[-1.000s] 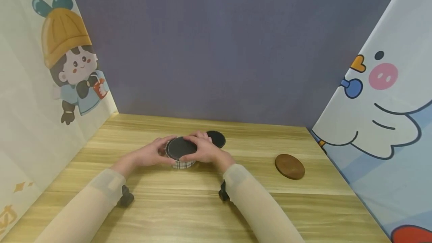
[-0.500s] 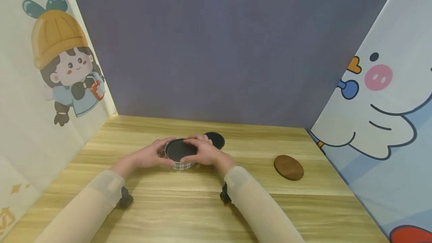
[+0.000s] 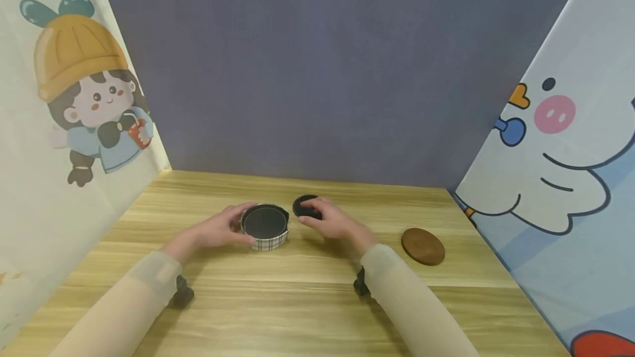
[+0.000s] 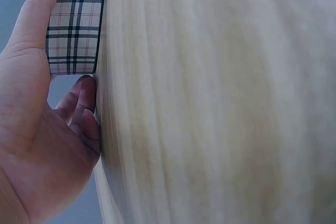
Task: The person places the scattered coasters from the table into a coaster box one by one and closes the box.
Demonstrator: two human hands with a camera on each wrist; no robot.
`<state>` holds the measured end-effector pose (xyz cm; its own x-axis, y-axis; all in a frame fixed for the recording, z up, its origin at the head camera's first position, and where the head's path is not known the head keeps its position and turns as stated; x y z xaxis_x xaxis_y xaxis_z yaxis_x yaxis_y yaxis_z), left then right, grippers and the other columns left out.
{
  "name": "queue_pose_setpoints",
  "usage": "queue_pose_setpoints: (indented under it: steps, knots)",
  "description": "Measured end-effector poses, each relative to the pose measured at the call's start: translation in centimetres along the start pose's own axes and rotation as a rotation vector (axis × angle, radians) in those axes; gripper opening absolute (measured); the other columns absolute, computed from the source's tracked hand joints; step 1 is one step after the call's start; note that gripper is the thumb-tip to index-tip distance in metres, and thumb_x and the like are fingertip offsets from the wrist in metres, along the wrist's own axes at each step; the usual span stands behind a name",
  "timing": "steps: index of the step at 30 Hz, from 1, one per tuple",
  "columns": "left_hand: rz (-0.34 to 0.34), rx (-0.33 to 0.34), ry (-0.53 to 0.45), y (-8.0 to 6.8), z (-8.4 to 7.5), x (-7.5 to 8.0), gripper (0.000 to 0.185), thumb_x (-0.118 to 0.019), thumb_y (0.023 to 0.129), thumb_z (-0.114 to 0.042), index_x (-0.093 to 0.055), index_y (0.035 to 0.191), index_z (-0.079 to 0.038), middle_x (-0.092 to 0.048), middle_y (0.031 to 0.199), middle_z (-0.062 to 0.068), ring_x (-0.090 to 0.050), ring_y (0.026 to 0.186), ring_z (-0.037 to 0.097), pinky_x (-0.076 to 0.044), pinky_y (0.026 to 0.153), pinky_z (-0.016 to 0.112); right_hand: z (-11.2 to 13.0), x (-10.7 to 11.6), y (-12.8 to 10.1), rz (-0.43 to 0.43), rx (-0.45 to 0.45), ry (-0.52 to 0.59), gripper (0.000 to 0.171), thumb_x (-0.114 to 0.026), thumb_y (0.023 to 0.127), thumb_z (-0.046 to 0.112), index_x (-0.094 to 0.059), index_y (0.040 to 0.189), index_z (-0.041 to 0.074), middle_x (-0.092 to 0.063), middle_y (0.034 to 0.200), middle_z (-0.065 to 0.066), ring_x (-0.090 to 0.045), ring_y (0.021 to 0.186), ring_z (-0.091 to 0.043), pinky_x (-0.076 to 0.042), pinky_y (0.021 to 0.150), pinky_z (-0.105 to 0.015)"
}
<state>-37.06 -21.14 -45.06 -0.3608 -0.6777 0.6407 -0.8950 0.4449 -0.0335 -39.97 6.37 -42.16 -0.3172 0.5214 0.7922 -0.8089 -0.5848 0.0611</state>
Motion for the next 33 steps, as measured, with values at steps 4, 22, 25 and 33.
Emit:
queue_pose_setpoints:
  steps: [4,22,25,33]
  knots:
    - [0.005,-0.008,-0.014,0.0,0.2,0.1,0.111,-0.094,0.089,-0.035,-0.027,0.175,-0.013,-0.035,0.16,0.034,-0.059,0.135,0.044,-0.038,0.123,0.075,-1.7,0.9,-0.9,0.0,-0.03,-0.01,0.059,-0.063,0.111,0.044,-0.055,0.161,0.013,-0.051,0.164,-0.017,-0.057,0.141,-0.037,-0.051,0.118,-0.058]
    - [-0.007,-0.002,0.023,-0.4,-0.3,0.1,0.11,-0.093,0.089,-0.037,-0.028,0.174,-0.015,-0.038,0.157,0.034,-0.062,0.129,0.039,-0.047,0.117,0.07,-5.4,2.5,-2.2,-0.003,-0.093,-0.016,0.06,-0.065,0.111,0.041,-0.054,0.16,0.009,-0.05,0.164,-0.02,-0.057,0.144,-0.042,-0.048,0.121,-0.061]
    - [-0.007,-0.004,0.019,-0.6,-0.5,0.2,0.109,-0.093,0.089,-0.037,-0.029,0.174,-0.014,-0.038,0.157,0.034,-0.062,0.129,0.039,-0.048,0.117,0.069,-5.5,2.4,-1.5,0.005,-0.098,-0.018,0.062,-0.067,0.11,0.043,-0.053,0.162,0.013,-0.042,0.17,-0.021,-0.054,0.148,-0.043,-0.046,0.124,-0.062]
    - [0.003,-0.017,0.017,-0.5,-1.0,0.5,0.109,-0.093,0.09,-0.036,-0.028,0.174,-0.013,-0.038,0.159,0.033,-0.061,0.13,0.039,-0.047,0.117,0.071,-5.3,2.1,0.4,0.005,-0.121,-0.036,0.07,-0.076,0.103,0.048,-0.051,0.165,0.027,-0.032,0.177,-0.016,-0.032,0.163,-0.043,-0.035,0.129,-0.069]
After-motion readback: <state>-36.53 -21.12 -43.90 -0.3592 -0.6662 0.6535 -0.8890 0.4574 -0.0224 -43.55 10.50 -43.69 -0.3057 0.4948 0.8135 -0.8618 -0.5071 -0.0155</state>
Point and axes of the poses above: each hand's wrist, its own y-axis towards the middle knuckle, its own x-axis out of the back of the hand, z = x × y, the point moved 8 cm from there along y, towards the middle knuckle
